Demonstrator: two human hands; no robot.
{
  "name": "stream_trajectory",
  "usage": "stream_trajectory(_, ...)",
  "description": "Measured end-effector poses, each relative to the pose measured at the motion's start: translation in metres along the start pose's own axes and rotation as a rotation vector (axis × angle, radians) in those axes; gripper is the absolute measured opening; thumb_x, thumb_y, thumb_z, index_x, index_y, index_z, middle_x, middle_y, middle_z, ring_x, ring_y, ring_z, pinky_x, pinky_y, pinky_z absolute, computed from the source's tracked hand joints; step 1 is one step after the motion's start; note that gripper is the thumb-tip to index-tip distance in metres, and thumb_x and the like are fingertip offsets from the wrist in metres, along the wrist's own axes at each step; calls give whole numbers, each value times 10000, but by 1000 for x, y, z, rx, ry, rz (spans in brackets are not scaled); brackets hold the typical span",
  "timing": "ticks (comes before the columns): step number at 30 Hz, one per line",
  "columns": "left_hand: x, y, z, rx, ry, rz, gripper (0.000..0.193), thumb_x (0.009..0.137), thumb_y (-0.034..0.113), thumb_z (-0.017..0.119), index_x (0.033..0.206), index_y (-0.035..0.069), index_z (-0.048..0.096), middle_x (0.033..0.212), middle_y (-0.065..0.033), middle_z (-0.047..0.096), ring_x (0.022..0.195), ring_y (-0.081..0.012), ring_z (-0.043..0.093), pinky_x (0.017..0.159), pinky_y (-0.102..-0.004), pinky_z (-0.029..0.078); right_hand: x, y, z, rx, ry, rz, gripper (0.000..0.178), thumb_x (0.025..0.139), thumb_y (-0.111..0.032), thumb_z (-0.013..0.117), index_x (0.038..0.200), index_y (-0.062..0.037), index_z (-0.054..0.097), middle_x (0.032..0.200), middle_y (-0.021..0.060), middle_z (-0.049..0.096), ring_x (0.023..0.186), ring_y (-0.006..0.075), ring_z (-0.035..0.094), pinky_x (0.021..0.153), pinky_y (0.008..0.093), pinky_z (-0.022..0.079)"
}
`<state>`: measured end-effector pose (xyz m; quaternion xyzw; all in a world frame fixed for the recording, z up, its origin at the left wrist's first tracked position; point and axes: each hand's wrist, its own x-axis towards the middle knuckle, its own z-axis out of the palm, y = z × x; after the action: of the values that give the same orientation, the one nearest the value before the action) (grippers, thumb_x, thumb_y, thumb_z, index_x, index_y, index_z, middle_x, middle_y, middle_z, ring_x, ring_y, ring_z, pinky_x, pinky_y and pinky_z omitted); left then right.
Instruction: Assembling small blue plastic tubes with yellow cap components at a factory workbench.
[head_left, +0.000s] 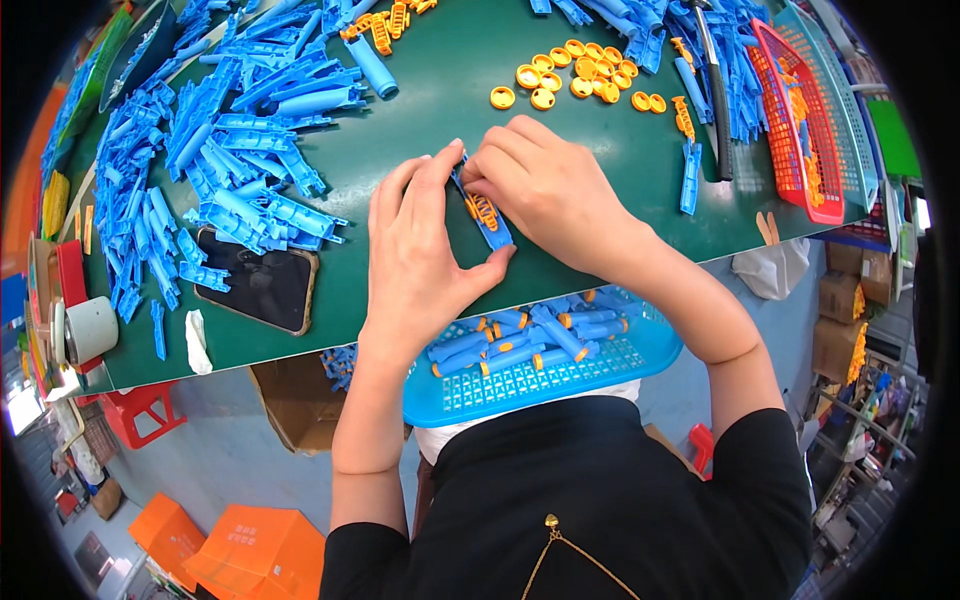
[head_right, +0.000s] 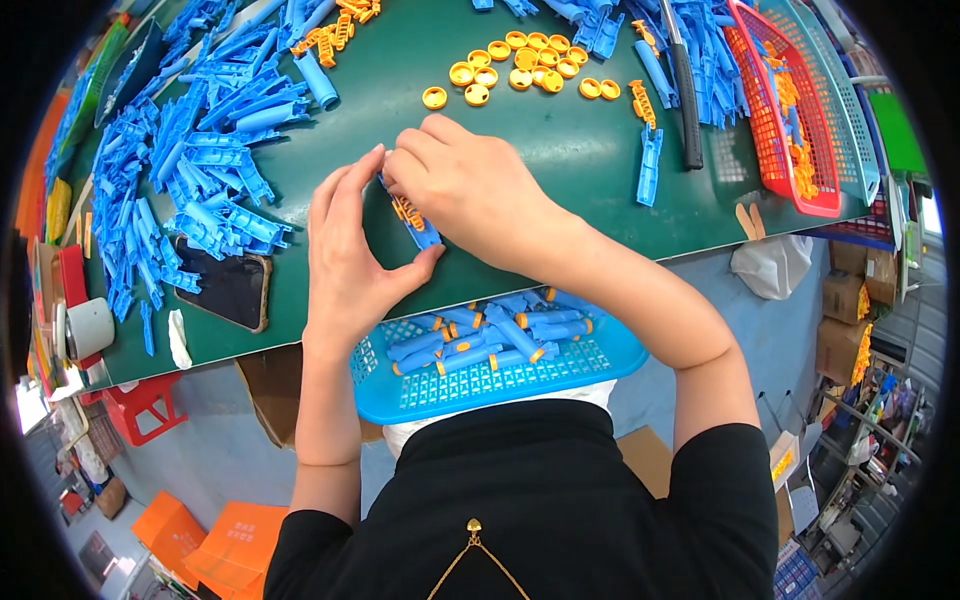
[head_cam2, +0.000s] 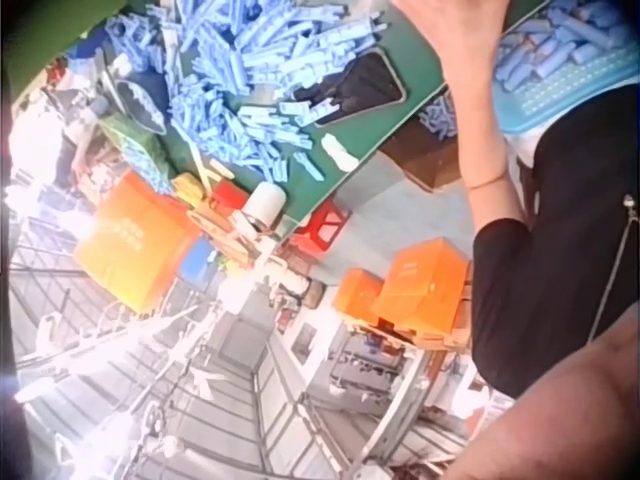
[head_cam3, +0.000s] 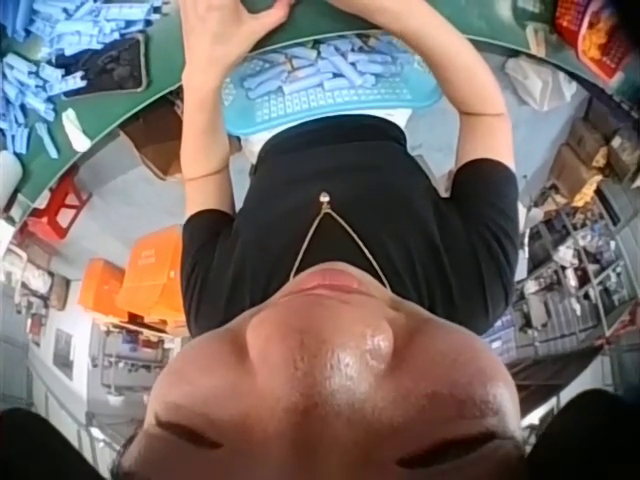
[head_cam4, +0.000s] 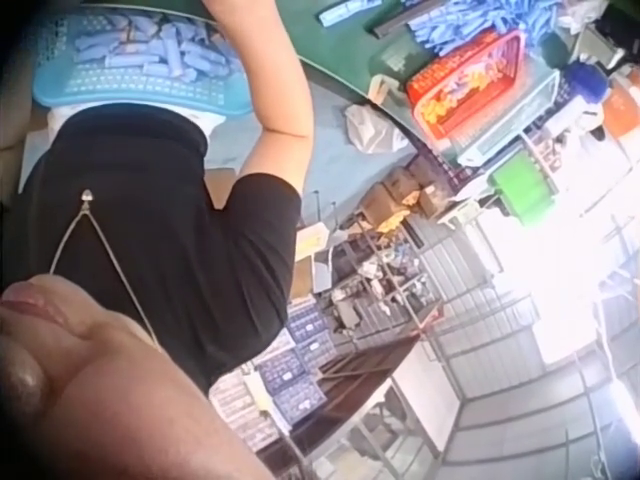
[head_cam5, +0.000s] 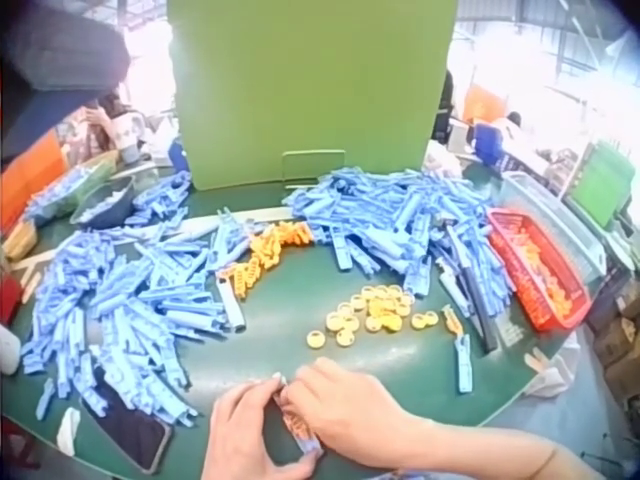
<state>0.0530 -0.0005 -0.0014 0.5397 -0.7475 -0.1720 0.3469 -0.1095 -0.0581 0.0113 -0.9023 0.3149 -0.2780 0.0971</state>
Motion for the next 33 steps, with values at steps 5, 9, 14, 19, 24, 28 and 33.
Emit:
stream_trajectory(5,-1,0,-1,25,11,44,869,564,137,832,1331,33,438,1199,-155,525,1165,-330,469,1006,-431,366,-4,1,6,-27,22,-59,157,788,-54,663,930,-17,608,882,63,581,817,238,572,633,311,502)
stream_trajectory(9,-1,2,-3,-47,30,34,868,568,129,842,1333,26,445,1248,-155,512,1189,-322,469,1002,-410,389,-14,12,3,297,109,-42,245,828,-69,662,1060,0,624,924,88,601,858,209,594,650,271,507)
stream_trajectory(14,-11,10,-3,-1,132,180,758,568,188,881,1230,35,547,1323,-165,462,1169,-285,492,944,-399,423,-35,-25,-20,838,-186,466,283,877,-98,629,1133,21,619,942,145,676,796,194,660,679,305,514)
stream_trajectory(19,-17,36,-34,-169,-319,-3,333,734,139,788,996,36,610,907,-129,637,819,-309,616,748,-356,495,-57,-23,-39,572,-222,193,192,833,-173,675,965,-34,678,801,132,653,793,324,636,692,404,509)
stream_trajectory(24,-14,42,-26,-911,-623,-426,208,867,13,631,1055,-16,548,806,-75,634,682,-161,602,647,-262,479,-70,-14,-82,639,-102,240,163,822,-145,696,956,-51,700,875,100,689,804,273,652,703,368,516)
stream_trajectory(28,-13,28,-9,-1348,-684,-523,340,873,194,614,1110,-17,494,830,-77,587,614,-98,516,531,-218,402,-104,36,-116,-439,107,278,328,674,22,623,974,-88,697,1051,41,666,1053,292,572,846,387,496)
stream_trajectory(33,4,52,14,-1483,-489,-625,364,883,241,573,1141,-3,492,829,-70,514,564,-97,441,481,-231,357,-116,60,-89,-170,50,118,285,727,1,653,1001,-67,685,997,44,673,1034,261,590,888,388,463)
